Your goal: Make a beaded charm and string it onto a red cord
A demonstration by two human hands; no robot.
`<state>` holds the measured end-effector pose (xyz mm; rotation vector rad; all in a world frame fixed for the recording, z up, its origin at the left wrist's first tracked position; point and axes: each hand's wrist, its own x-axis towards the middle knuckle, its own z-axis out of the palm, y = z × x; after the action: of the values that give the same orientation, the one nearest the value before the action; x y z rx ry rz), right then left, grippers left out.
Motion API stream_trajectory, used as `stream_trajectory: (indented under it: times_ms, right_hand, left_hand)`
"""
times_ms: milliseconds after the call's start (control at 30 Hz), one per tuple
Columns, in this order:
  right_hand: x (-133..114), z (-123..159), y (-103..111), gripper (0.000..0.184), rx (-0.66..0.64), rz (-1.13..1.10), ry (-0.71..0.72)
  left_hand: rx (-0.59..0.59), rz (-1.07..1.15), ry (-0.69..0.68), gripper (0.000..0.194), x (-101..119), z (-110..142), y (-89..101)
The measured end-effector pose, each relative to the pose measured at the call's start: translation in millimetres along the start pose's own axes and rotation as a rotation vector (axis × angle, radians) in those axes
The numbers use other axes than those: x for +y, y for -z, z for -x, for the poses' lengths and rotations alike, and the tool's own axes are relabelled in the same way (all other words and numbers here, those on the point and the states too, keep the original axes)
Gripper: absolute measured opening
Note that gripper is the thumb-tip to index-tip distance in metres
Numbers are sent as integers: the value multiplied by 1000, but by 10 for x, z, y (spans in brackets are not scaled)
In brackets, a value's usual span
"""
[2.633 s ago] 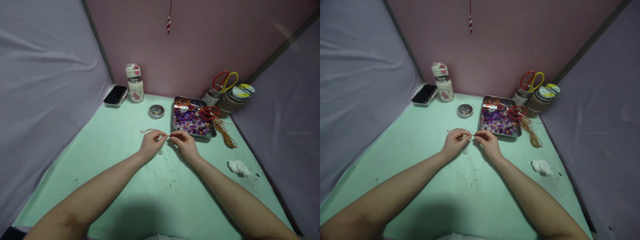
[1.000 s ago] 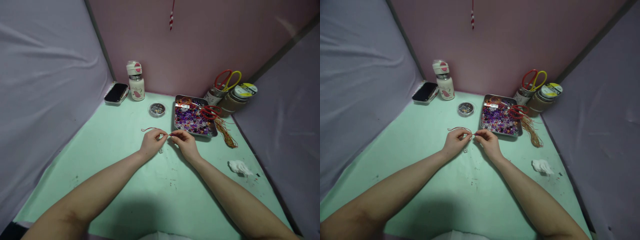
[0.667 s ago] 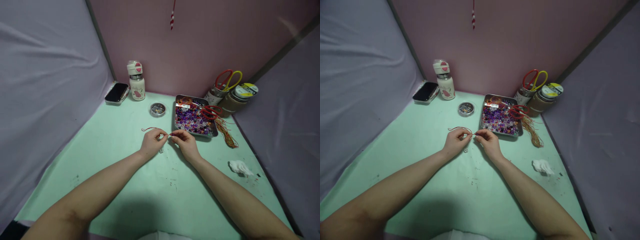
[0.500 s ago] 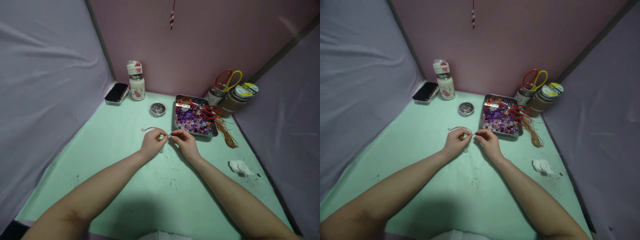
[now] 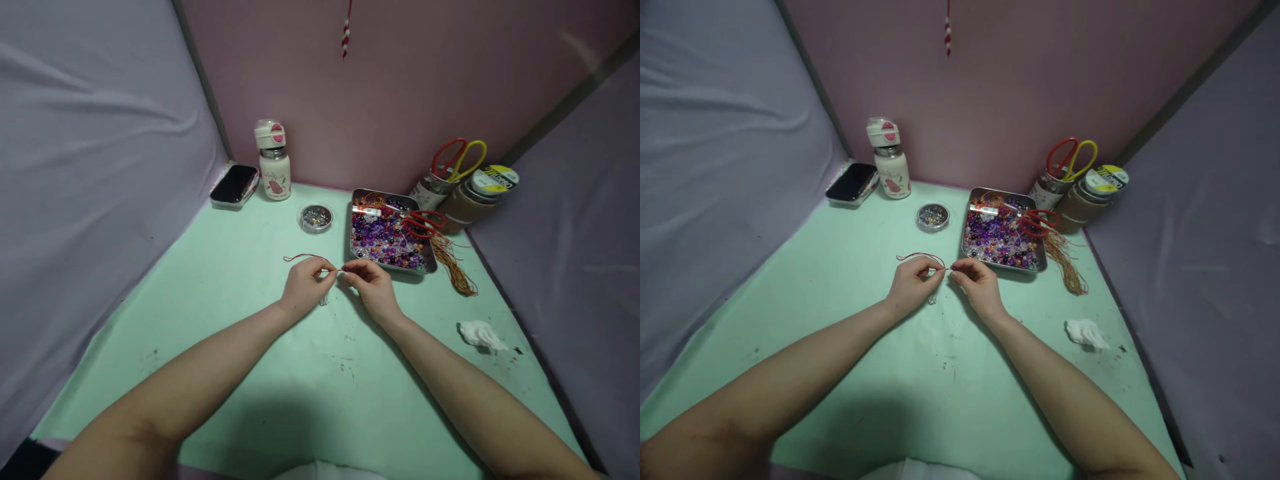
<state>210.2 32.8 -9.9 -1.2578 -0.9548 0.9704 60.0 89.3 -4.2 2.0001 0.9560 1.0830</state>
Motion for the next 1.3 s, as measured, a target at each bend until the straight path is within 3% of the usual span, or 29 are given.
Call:
stream_trajectory:
  times_ms: [1300]
  right_hand:
    - [-34, 13, -10, 17, 9, 26, -7]
  left_hand:
    - [-14, -10, -11, 7, 34, -9, 16]
